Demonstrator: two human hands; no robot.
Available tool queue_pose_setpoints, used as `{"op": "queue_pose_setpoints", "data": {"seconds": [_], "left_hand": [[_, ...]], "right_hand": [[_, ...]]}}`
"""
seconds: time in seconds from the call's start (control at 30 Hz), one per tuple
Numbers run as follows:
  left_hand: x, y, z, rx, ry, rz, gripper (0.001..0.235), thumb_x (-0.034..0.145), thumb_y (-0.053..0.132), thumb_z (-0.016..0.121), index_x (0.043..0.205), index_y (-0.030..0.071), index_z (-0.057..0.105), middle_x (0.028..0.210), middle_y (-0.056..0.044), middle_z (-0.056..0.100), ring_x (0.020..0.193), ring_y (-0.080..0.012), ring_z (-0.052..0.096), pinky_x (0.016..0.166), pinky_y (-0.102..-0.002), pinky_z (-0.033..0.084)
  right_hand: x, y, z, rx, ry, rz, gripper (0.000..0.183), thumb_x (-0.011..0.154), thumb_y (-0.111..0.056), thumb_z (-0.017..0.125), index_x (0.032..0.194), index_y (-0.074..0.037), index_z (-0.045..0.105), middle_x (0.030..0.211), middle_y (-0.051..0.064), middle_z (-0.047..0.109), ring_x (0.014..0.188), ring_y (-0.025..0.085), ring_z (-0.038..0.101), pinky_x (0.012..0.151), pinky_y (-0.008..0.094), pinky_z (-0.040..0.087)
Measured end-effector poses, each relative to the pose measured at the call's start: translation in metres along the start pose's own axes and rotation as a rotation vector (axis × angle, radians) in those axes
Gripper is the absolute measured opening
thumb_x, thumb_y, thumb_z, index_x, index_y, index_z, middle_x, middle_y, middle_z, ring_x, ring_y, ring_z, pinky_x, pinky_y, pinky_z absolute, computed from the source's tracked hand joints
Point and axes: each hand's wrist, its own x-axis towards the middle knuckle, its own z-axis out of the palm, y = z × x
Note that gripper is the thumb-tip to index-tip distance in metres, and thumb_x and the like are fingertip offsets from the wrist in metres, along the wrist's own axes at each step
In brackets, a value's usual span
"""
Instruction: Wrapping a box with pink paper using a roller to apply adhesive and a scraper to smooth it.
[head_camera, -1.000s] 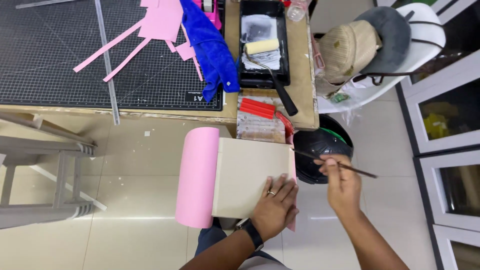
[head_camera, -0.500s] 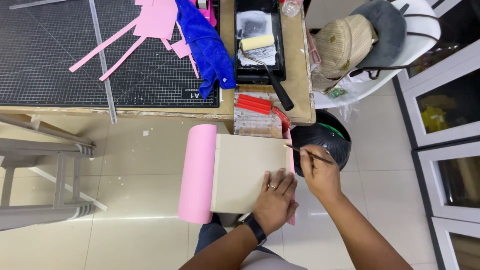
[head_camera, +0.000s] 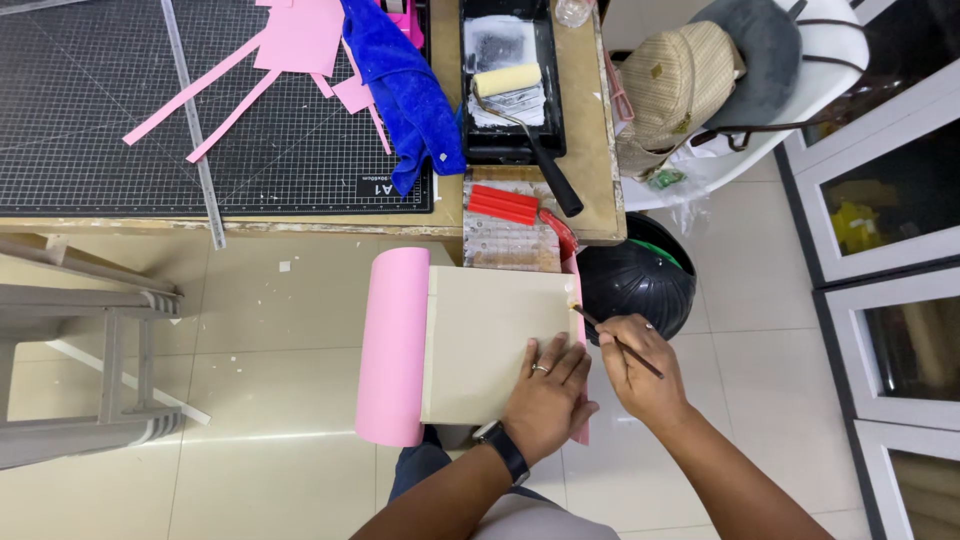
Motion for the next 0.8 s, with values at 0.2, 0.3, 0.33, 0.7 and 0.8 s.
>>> {"op": "queue_pose_setpoints", "data": {"seconds": [0.2, 0.3, 0.33, 0.7, 0.8], "left_hand": [[-0.011, -0.039, -0.039, -0.081, 0.139, -0.072, 0.035, 0.097, 0.021, 0.064, 0.125, 0.002, 0.070, 0.141, -0.015, 0.062, 0.141, -0.0413, 0.044, 0.119, -0.062, 0.028], [-0.021, -0.060, -0.040, -0.047, 0.114, -0.045, 0.041, 0.092, 0.020, 0.067, 0.128, 0.002, 0.065, 0.149, -0.015, 0.054, 0.147, -0.0392, 0.038, 0.122, -0.060, 0.025], [-0.021, -0.060, -0.041, -0.048, 0.110, -0.042, 0.041, 0.092, 0.020, 0.067, 0.128, 0.002, 0.065, 0.149, -0.015, 0.054, 0.147, -0.0392, 0.038, 0.122, -0.060, 0.025], [-0.023, -0.063, -0.039, -0.035, 0.107, -0.029, 0.049, 0.089, 0.025, 0.072, 0.132, 0.003, 0.064, 0.152, -0.013, 0.051, 0.149, -0.0381, 0.036, 0.124, -0.059, 0.022], [-0.024, -0.064, -0.039, -0.020, 0.098, -0.023, 0.051, 0.086, 0.023, 0.074, 0.132, 0.004, 0.064, 0.153, -0.012, 0.050, 0.149, -0.0377, 0.036, 0.123, -0.059, 0.023]], "right_hand": [[-0.041, -0.009, -0.004, 0.041, -0.024, -0.059, 0.017, 0.102, -0.011, 0.051, 0.111, -0.004, 0.064, 0.104, 0.012, 0.068, 0.093, 0.031, 0.066, 0.081, 0.041, 0.051], [-0.058, -0.024, -0.013, 0.064, -0.035, -0.172, 0.019, 0.103, -0.010, 0.047, 0.106, 0.002, 0.063, 0.101, 0.018, 0.067, 0.090, 0.034, 0.065, 0.079, 0.042, 0.052], [-0.068, -0.026, -0.013, 0.064, -0.033, -0.167, 0.019, 0.103, -0.010, 0.047, 0.106, 0.002, 0.063, 0.101, 0.018, 0.067, 0.090, 0.034, 0.065, 0.079, 0.042, 0.052], [-0.084, -0.032, -0.003, 0.020, -0.056, -0.167, 0.015, 0.102, -0.009, 0.049, 0.103, -0.005, 0.064, 0.094, 0.008, 0.065, 0.081, 0.025, 0.060, 0.075, 0.036, 0.050], [-0.091, -0.047, -0.007, 0.053, -0.062, -0.266, 0.015, 0.099, -0.001, 0.053, 0.104, 0.008, 0.064, 0.098, 0.020, 0.066, 0.085, 0.034, 0.061, 0.079, 0.043, 0.052]]}}
